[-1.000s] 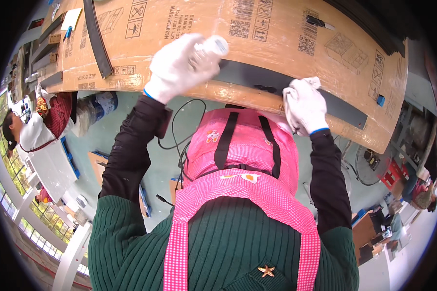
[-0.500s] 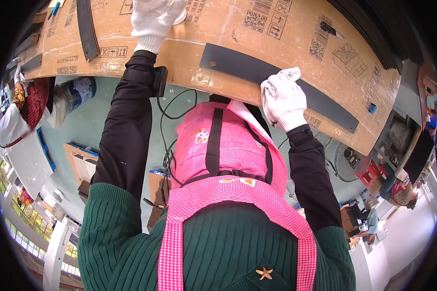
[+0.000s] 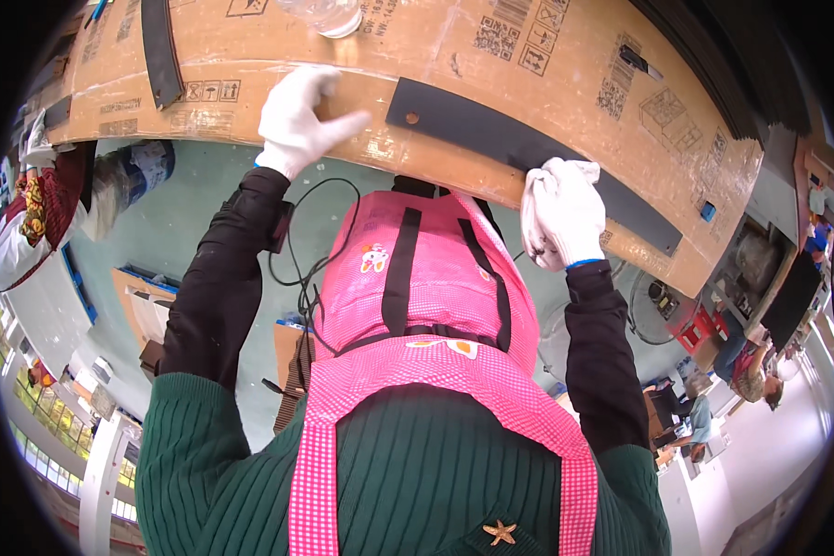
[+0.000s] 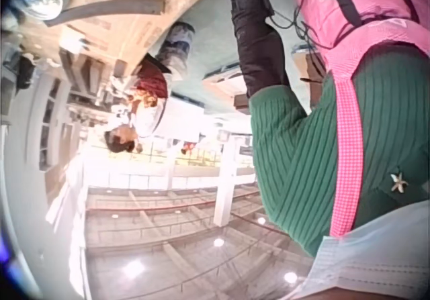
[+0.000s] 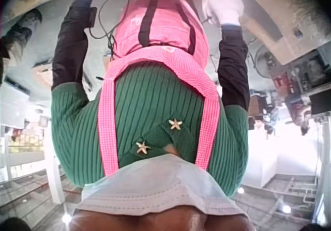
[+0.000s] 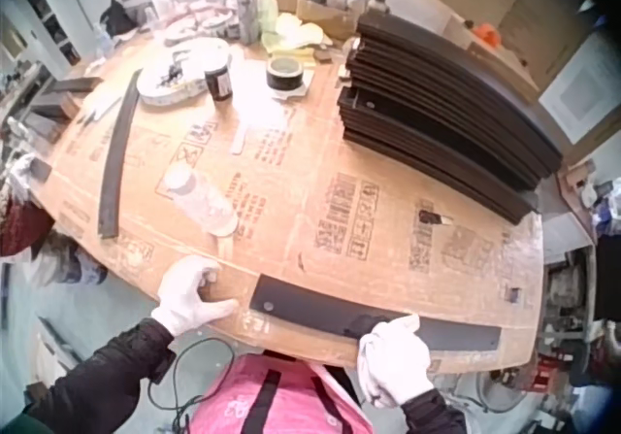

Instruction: Sanding, cleaning, and applying a finish liquid to black furniture slats on a workbench.

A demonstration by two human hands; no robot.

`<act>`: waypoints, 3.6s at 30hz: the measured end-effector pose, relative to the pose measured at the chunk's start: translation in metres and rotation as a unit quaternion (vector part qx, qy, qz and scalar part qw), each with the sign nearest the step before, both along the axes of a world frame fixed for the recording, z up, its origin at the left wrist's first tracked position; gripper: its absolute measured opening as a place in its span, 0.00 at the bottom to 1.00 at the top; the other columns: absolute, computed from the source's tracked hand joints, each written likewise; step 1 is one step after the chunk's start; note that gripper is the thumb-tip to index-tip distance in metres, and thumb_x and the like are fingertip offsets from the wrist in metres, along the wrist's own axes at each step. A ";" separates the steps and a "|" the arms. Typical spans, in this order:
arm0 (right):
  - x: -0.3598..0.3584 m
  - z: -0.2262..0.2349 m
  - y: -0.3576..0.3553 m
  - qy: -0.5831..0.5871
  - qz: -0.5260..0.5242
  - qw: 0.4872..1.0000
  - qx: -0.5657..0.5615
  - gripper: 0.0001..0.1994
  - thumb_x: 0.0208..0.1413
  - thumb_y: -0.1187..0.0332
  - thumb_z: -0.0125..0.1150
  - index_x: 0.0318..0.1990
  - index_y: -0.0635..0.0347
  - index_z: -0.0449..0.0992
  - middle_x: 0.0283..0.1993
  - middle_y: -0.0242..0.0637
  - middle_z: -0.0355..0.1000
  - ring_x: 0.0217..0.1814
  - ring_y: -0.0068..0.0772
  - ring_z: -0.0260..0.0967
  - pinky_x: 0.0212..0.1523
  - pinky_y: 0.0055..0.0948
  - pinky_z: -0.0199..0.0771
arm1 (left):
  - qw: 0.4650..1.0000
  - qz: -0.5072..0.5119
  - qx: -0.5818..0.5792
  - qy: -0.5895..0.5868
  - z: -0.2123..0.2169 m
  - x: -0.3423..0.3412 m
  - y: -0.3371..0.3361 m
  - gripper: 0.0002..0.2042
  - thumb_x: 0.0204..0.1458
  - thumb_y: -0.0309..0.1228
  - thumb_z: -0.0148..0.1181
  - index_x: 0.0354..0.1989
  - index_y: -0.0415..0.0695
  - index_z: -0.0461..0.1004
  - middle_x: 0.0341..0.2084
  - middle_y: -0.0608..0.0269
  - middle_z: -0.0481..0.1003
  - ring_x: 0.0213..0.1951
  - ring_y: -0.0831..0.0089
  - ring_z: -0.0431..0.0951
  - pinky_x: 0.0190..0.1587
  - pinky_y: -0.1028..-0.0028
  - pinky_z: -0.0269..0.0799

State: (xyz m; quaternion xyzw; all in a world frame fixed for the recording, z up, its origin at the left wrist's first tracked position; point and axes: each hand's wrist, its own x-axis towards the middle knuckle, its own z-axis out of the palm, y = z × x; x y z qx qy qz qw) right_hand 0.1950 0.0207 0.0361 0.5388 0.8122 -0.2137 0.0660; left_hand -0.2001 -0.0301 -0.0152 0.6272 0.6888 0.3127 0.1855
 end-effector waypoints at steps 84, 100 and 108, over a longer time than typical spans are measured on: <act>-0.121 -0.014 0.018 0.116 0.116 0.986 0.022 0.07 0.63 0.59 0.56 0.37 0.49 0.72 0.37 0.40 0.71 0.43 0.48 0.76 0.44 0.45 0.76 | 0.968 -0.197 -0.063 0.142 0.003 0.012 0.022 0.35 0.47 0.49 0.76 0.65 0.53 0.76 0.44 0.58 0.81 0.44 0.56 0.82 0.49 0.60 0.78; -0.073 -0.013 0.016 0.103 0.070 0.992 0.029 0.05 0.62 0.65 0.55 0.34 0.53 0.72 0.35 0.39 0.71 0.43 0.45 0.75 0.43 0.43 0.73 | 0.971 -0.195 -0.041 0.134 0.004 0.012 0.019 0.35 0.47 0.49 0.76 0.65 0.53 0.76 0.43 0.58 0.80 0.43 0.55 0.82 0.48 0.61 0.77; 0.082 -0.018 0.002 0.033 -0.075 0.991 0.106 0.05 0.60 0.67 0.57 0.35 0.56 0.77 0.36 0.43 0.78 0.39 0.49 0.79 0.40 0.46 0.79 | 0.970 -0.192 -0.053 0.136 0.006 0.009 0.017 0.36 0.45 0.47 0.76 0.66 0.53 0.75 0.40 0.59 0.80 0.44 0.56 0.81 0.47 0.60 0.77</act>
